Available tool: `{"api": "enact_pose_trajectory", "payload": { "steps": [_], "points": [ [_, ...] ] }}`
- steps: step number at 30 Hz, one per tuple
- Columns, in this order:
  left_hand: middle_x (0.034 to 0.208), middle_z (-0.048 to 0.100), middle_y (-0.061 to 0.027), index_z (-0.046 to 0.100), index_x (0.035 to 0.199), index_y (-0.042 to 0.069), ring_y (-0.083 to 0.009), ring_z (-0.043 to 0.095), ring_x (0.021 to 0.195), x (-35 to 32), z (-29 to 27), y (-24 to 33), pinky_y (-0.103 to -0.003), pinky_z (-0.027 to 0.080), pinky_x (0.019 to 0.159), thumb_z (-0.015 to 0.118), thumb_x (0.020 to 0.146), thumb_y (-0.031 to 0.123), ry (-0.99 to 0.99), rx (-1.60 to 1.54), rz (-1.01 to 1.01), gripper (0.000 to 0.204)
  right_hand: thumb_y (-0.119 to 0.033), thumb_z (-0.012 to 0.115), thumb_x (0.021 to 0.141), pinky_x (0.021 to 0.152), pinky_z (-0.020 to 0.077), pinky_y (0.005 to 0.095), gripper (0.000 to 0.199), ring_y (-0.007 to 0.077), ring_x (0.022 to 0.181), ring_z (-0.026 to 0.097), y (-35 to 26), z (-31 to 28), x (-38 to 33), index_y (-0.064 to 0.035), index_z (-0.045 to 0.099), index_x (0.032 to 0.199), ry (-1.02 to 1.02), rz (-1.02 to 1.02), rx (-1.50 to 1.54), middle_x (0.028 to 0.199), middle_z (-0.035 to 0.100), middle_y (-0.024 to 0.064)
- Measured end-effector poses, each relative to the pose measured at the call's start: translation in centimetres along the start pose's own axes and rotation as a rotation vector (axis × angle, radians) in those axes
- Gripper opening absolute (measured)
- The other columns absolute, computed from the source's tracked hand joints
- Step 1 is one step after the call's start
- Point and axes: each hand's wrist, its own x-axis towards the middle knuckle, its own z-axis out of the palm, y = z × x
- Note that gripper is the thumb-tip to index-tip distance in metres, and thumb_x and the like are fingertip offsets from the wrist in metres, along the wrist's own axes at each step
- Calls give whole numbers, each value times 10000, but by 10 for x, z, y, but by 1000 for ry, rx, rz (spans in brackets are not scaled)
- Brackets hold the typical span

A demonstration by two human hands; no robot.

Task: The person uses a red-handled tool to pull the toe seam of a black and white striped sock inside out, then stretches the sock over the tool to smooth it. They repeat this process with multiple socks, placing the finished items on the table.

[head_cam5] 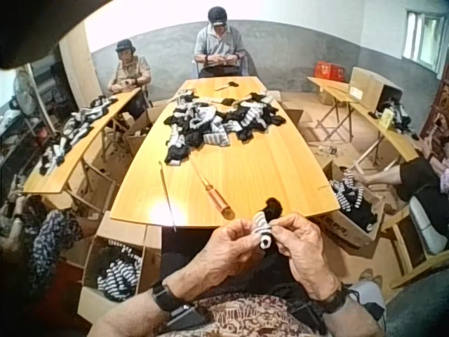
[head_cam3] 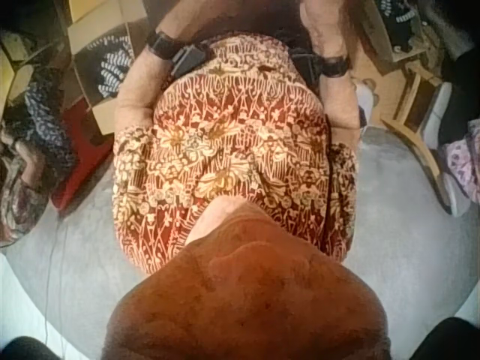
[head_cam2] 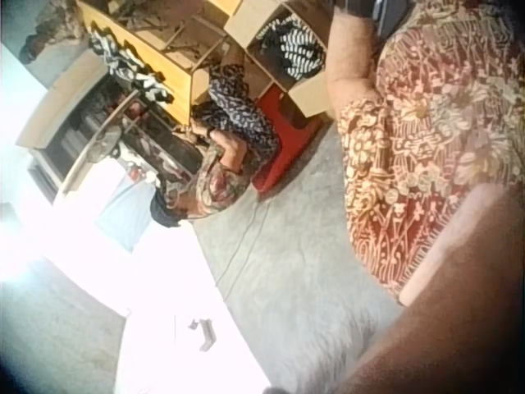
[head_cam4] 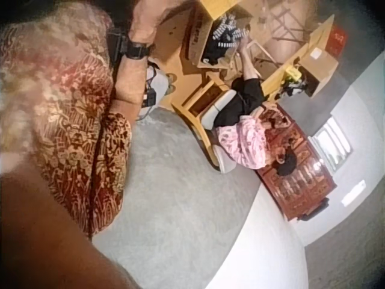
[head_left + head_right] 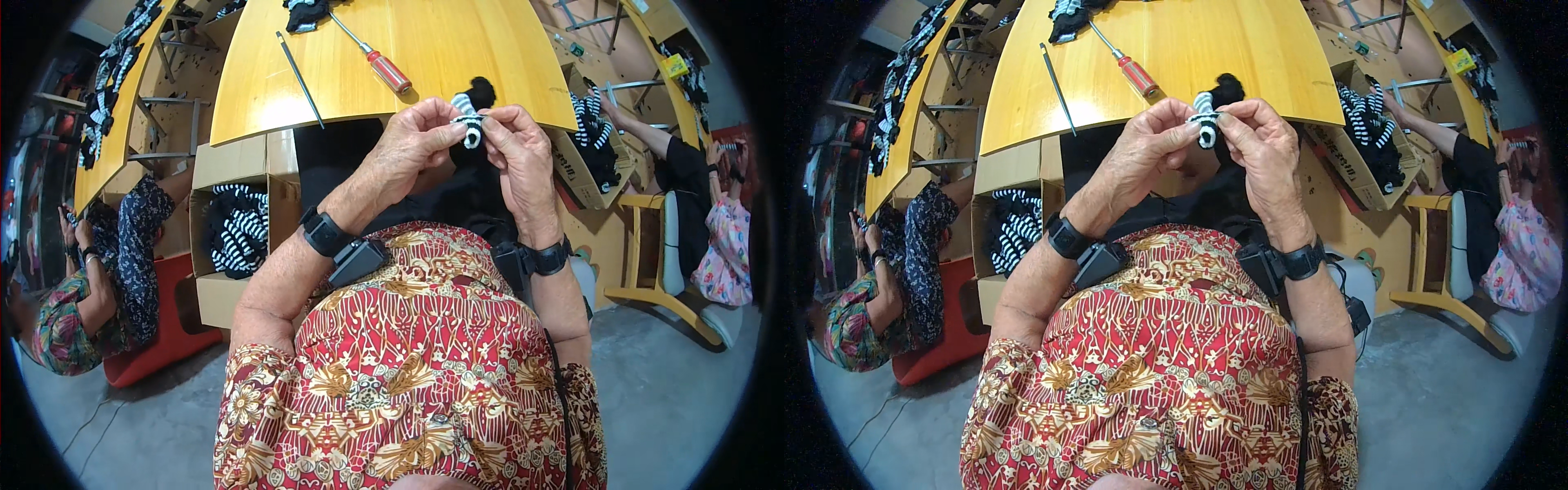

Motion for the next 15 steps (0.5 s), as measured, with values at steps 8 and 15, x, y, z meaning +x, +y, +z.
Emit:
{"api": "enact_pose_trajectory", "payload": {
  "steps": [8, 15],
  "points": [
    [741, 546, 48, 564, 911, 90, -27, 428, 592, -1, 7, 1, -164, 334, 518, 627, 910, 148, 204, 116, 85, 86, -76, 619, 899, 485, 301, 160, 36, 15, 581, 433, -2, 6, 1, -41, 618, 905, -48, -17, -22, 722, 554, -43],
    [744, 534, 43, 549, 937, 84, -28, 410, 574, 3, 5, -2, -160, 322, 508, 606, 926, 163, 169, 91, 129, 98, -107, 633, 893, 493, 303, 159, 49, 13, 582, 435, 2, 5, 2, -58, 624, 895, 17, 41, -87, 702, 531, -58]
  ]
}}
